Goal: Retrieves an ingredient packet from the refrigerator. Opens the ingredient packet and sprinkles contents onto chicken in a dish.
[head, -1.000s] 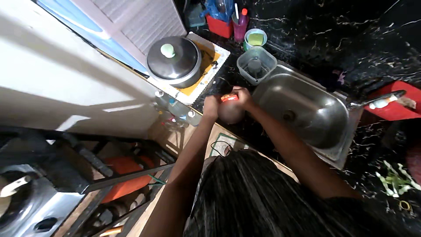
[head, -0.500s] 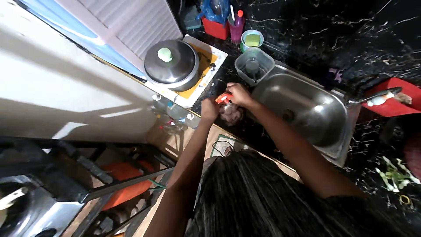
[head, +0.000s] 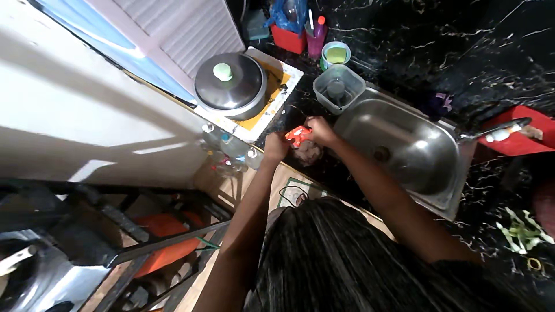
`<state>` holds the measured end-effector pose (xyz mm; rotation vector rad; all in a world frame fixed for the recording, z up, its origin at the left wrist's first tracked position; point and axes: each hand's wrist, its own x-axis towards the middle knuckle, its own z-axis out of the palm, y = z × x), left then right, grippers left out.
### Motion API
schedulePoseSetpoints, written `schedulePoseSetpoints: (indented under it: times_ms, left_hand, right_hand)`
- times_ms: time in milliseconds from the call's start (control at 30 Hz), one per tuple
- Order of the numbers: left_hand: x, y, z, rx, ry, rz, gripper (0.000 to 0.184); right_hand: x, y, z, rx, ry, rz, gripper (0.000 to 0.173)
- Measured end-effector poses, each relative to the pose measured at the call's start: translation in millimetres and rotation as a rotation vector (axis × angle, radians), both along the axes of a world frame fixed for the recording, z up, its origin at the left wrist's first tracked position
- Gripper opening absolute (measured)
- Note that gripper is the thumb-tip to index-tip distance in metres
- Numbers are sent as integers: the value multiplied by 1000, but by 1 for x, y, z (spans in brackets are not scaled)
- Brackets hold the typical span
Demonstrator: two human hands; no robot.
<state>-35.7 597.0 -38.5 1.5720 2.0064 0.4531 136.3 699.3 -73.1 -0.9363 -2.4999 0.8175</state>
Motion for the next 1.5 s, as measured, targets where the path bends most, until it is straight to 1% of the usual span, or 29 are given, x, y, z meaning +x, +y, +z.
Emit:
schedulePoseSetpoints:
  times_ms: [100,167,200,233,300,333,367,433,467,533,567,600,667,767,833,867,900,933,967,1000,1033,1100,1133,1167,1200,1233,1333,1400,1500]
  left_hand:
    - [-11,-5,-5,-15,-37,29,37]
    - [-18,-11,-14,3,-171,87,34]
    - [-21,-15,-19,24,-296,127,33]
    - [-22,-20,-23,38,-465,172,35]
    - [-20,-30,-26,26,-850,282,47]
    - [-20,-36,-29,6,-981,337,50]
    - [-21,-42,-31,-22,-1050,386,51]
    - [-19,-41,-40,-29,-1161,476,45]
    - [-20,-39,-45,-41,-1264,506,45]
    - [-21,-34,-48,-100,-1435,551,46]
    - [-22,-34,-47,-126,-1506,554,43]
    - [-22,-34,-45,-146,-1572,548,41]
    - [-23,-35,-35,-179,-1693,558,37]
    - [-27,-36,-23,-244,-1816,521,42]
    - [-29,-34,-15,-286,-1859,477,44]
    - [-28,-32,-9,-297,-1861,455,44]
    - [-27,-30,-5,-307,-1849,399,45]
    - [-26,-28,-2,-324,-1813,317,50]
    - [-23,-25,1,-337,-1745,238,55]
    - [-17,-21,7,-338,-1648,188,60]
    - [-8,-19,14,-326,-1528,176,62]
    - [13,-15,28,-293,-1302,218,61]
    - [21,-11,31,-279,-1228,203,66]
    - [31,-7,32,-257,-1164,148,73]
    - [43,-4,31,-220,-1092,70,75]
    - [55,-1,29,-171,-1023,-21,71]
    - [102,0,28,17,-826,-269,52]
    - [139,-3,32,91,-718,-350,43]
    - [191,-6,37,133,-578,-454,38]
  right_hand:
    - [-9,0,13,-92,-24,19,23]
    - [-14,0,29,-188,-21,7,24]
    - [-16,0,38,-242,-14,-2,27]
    - [-21,2,45,-273,-11,-13,28]
    - [-35,4,56,-285,-26,-47,30]
    - [-44,3,63,-276,-59,-70,31]
    - [-53,2,70,-269,-102,-79,33]
    - [-69,1,81,-253,-168,-75,38]
    - [-76,2,85,-250,-189,-64,40]
    - [-85,7,89,-255,-217,-15,34]
    - [-86,11,89,-268,-215,13,30]
    - [-84,14,90,-290,-200,46,32]
    - [-76,17,97,-371,-145,125,44]
    - [-52,14,103,-560,-17,229,49]
    - [-34,14,103,-551,42,282,58]
    - [-26,16,100,-505,53,289,61]
    - [-19,18,95,-443,72,267,58]
    - [-12,18,90,-354,120,216,46]
    - [-6,18,84,-255,185,156,30]
    - [1,16,79,-180,250,103,18]
    - [9,12,77,-126,304,60,13]
    - [30,-2,77,-82,377,-51,16]
    - [44,-11,79,-79,389,-130,18]
    - [61,-20,84,-92,381,-217,19]
    - [79,-30,89,-96,379,-301,19]
    - [97,-41,92,-90,396,-383,21]
    - [141,-69,89,-10,452,-594,20]
    - [160,-86,83,67,445,-729,19]
    - [187,-116,79,98,489,-906,14]
